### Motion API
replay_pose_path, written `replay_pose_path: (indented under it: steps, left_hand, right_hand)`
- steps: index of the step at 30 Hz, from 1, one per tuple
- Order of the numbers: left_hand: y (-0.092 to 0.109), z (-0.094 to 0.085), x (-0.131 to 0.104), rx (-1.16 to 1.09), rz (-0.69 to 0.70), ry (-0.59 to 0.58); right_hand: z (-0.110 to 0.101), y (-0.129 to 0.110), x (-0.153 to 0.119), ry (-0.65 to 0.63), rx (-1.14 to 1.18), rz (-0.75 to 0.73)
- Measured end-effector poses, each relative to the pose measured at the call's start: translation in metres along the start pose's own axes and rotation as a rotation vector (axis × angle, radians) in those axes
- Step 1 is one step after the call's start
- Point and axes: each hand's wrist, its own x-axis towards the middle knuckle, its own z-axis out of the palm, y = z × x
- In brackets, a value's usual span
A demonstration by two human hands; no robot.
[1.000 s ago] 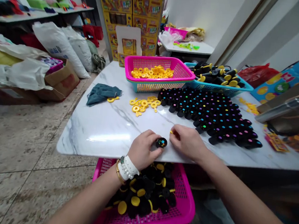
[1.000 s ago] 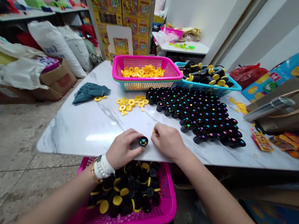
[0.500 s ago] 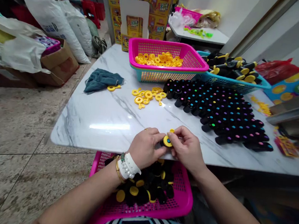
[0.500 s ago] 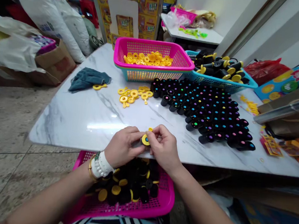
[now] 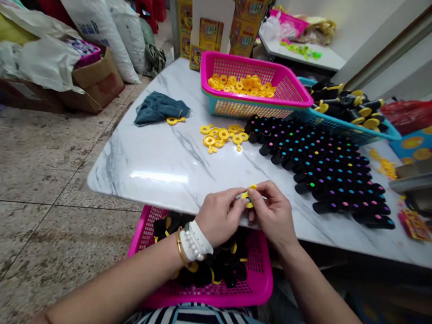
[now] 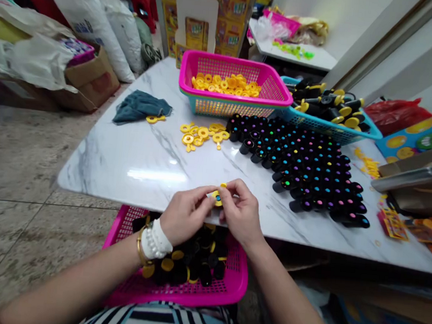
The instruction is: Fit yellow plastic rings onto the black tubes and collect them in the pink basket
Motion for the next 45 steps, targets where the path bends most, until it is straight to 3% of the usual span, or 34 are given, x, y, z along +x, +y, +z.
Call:
replay_pose_path:
  steps: [2, 5, 10, 13, 25, 30, 33, 36, 38, 40, 43, 45]
  left_hand:
    - [-0.003, 0.004, -0.004, 0.119, 0.127, 0.078]
    - [-0.006, 0.010, -0.005, 0.206, 0.237, 0.099]
    - [-0.003, 0.006, 0.002, 0.274, 0.200, 0.037]
    - [-0.002, -0.001, 0.005, 0.301, 0.166, -0.026]
    - [-0.007, -0.002, 0.006, 0.397, 0.160, -0.050]
    - [-0.004, -0.001, 0.008, 0.374, 0.096, -0.064]
    - [0.000, -0.005, 0.008, 0.347, 0.040, -0.105]
    - [0.002, -0.025, 0.009, 0.323, 0.091, -0.277]
    - [0.005, -0.048, 0.013, 0.356, 0.198, -0.409]
    - [0.008, -0.075, 0.023, 0.419, 0.340, -0.446]
    - [0.004, -0.111, 0.059, 0.493, 0.500, -0.330]
    - [-0.008, -0.127, 0.092, 0.582, 0.485, -0.072]
  right_hand:
    - [-0.004, 0.000, 0.003, -0.036, 0.056, 0.020]
    - [-0.016, -0.002, 0.014, -0.172, 0.195, 0.161]
    - [-0.037, -0.013, 0.041, -0.532, 0.217, 0.366]
    - [-0.042, -0.021, 0.051, -0.653, 0.170, 0.429]
    - [-0.040, -0.024, 0.054, -0.623, 0.068, 0.438]
    - [-0.038, -0.029, 0.056, -0.699, -0.009, 0.357]
    - [-0.034, -0.031, 0.043, -0.668, -0.027, 0.305]
    - [-0.026, -0.025, 0.016, -0.588, 0.033, 0.266]
    - [-0.017, -0.016, -0.007, -0.535, 0.122, 0.283]
    - [-0.007, -0.010, -0.029, -0.496, 0.155, 0.270]
    - [0.001, -0.011, -0.048, -0.477, 0.021, 0.118]
    - [0.002, -0.015, -0.047, -0.423, -0.130, -0.033]
